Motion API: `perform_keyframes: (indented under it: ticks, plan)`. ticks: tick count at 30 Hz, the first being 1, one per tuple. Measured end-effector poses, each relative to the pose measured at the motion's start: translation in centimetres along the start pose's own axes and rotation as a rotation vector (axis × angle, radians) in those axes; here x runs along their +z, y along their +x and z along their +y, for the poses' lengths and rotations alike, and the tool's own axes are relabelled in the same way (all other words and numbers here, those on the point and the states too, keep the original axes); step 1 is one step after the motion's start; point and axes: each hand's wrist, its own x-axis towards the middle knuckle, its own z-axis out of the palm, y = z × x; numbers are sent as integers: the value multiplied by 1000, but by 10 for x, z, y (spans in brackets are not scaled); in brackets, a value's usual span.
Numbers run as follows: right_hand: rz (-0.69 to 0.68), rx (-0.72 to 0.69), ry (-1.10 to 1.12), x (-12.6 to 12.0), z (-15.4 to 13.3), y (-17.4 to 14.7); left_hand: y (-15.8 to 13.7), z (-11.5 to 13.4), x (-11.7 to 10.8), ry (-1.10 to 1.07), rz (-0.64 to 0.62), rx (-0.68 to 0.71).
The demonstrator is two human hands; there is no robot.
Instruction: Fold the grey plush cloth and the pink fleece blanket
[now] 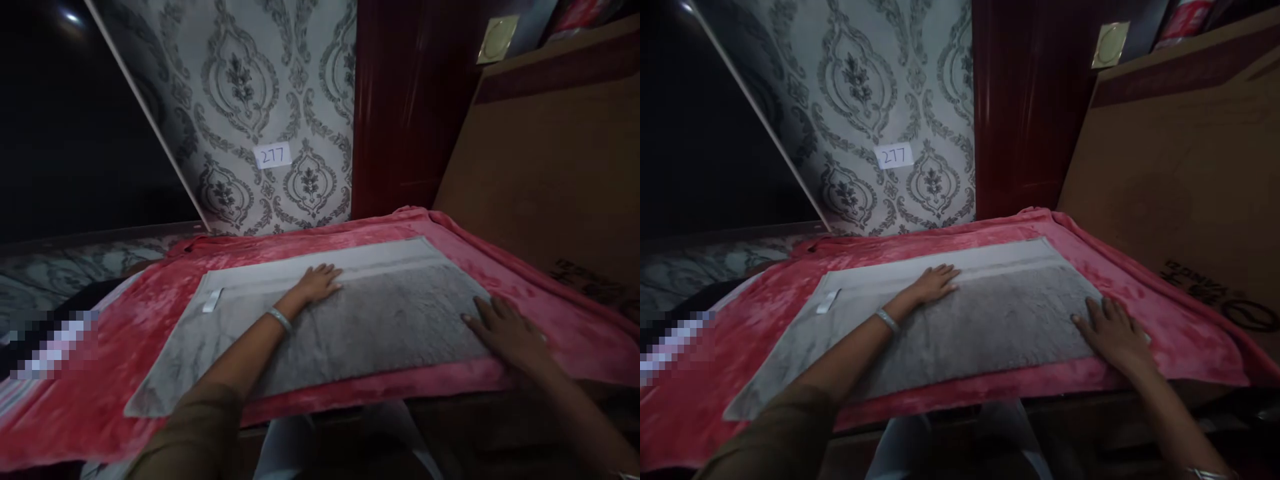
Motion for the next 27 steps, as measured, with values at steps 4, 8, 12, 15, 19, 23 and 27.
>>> perform_keyframes:
  ticks: [4,8,12,15,19,23,27]
  plan:
    - [-17,-189,82,-30,-74,34,-33,-16,1,33,67,2]
    - [-133,-486,157,-44,-176,76,-36,17,17,-6,74,181]
    - [-251,-575,128,-29,-226,89,-44,42,33,-3,94,244]
    - [-236,-582,124,-12,-226,85,-63,52,41,-10,87,308]
    - [-230,-583,152,3,-214,84,-107,72,49,-80,57,446]
    - [-206,-593,165,13,-211,88,-155,94,55,-286,20,541]
    - [-231,-601,166,20,-209,89,-182,89,43,-609,-19,657]
